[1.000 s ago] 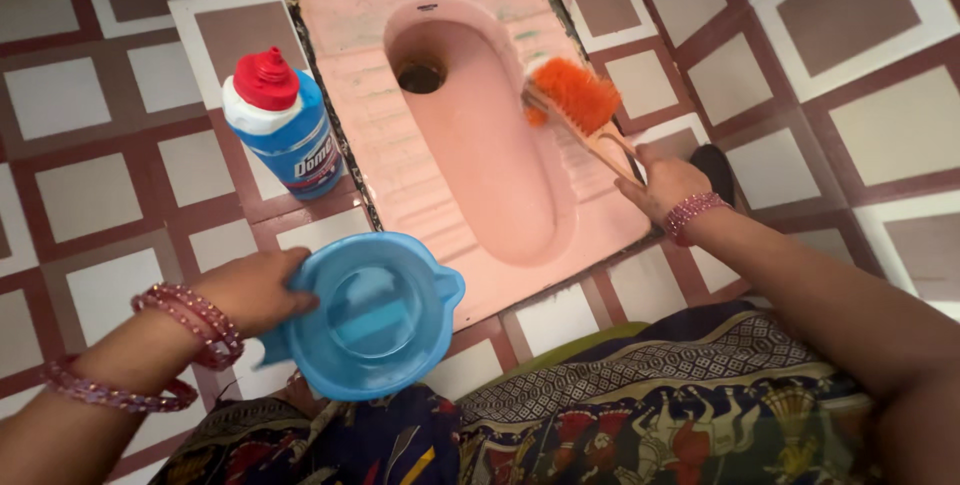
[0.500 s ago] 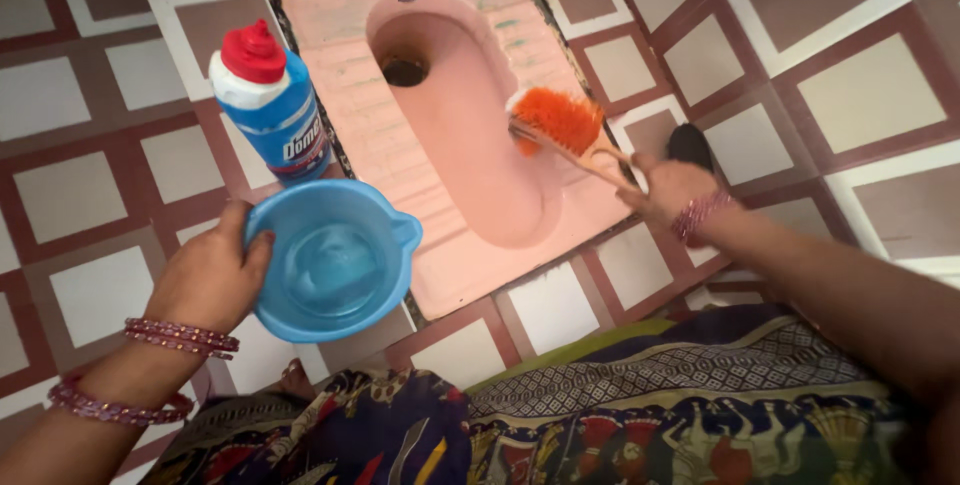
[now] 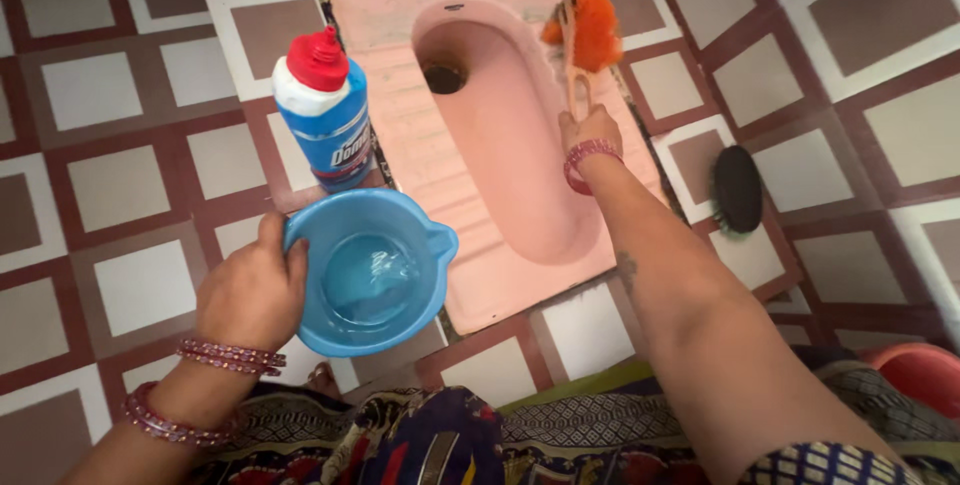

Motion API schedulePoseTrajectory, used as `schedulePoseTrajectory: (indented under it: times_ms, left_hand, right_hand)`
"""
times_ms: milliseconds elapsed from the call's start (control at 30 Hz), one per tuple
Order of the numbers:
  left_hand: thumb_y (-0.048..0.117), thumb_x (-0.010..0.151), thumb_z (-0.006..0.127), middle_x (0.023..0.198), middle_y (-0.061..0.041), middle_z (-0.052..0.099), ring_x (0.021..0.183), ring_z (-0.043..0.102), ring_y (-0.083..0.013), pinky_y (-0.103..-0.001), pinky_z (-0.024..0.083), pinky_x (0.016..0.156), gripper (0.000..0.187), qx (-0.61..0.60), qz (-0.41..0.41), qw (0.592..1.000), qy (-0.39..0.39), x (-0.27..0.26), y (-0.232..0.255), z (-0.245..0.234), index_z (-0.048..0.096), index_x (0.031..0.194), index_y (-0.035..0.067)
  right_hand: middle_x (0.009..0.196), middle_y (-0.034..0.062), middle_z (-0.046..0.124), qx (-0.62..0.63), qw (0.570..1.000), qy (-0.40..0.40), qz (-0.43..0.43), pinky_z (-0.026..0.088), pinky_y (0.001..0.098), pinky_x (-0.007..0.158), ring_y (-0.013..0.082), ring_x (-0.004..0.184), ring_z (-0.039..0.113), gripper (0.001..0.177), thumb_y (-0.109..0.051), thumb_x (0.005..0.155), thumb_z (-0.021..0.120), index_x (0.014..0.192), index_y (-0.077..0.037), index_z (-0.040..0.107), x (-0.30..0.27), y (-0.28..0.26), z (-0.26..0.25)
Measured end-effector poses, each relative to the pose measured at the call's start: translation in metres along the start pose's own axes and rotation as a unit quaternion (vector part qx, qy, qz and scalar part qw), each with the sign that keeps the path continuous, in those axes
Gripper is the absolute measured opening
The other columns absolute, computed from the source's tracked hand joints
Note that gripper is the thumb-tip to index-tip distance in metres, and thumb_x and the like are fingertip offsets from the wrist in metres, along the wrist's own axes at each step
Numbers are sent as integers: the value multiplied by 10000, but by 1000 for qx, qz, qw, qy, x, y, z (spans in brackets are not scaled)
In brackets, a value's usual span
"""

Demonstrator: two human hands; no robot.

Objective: The person cleans a squat toilet using a brush and liquid cleaner, applying the cleaner and scrubbing the surface.

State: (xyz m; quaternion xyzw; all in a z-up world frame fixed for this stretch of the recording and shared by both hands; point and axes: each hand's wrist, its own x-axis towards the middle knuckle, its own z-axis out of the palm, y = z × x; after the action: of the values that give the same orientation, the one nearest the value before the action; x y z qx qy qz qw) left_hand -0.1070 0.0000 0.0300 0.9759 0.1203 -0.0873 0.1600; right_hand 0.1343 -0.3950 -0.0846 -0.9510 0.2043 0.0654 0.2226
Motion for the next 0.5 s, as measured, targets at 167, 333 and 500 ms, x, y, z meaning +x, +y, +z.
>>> schedulePoseTrajectory:
  times_ms: [167,333,500]
  left_hand:
    - [334,1017,498,763,-242,704,722,692,-460,-578,546,646,300,-24,-8,1000,1,-8,-2,-3,549,1172,82]
    - [333,1014,493,723,-223,700,681,688,-451,-573,543,617,290,-23,-22,999,-10,-5,1,-1,529,1167,88]
    - [326,1007,489,689,-208,697,664,690,-441,-573,537,605,284,-34,-11,999,-17,-2,4,-5,529,1166,94]
  right_hand:
    - [1205,302,656,-36,999,14,-34,508,500,965,451,1122,646,629,-503,949,650,1283,29,606,39,-12,-21]
    - [1189,280,671,-32,999,-25,-15,526,493,941,426,1097,670,621,-499,921,665,1281,4,615,60,-73,14]
    - [1127,285,693,57,995,-58,-51,538,497,904,427,1051,679,595,-482,900,682,1255,-7,630,-21,-138,87]
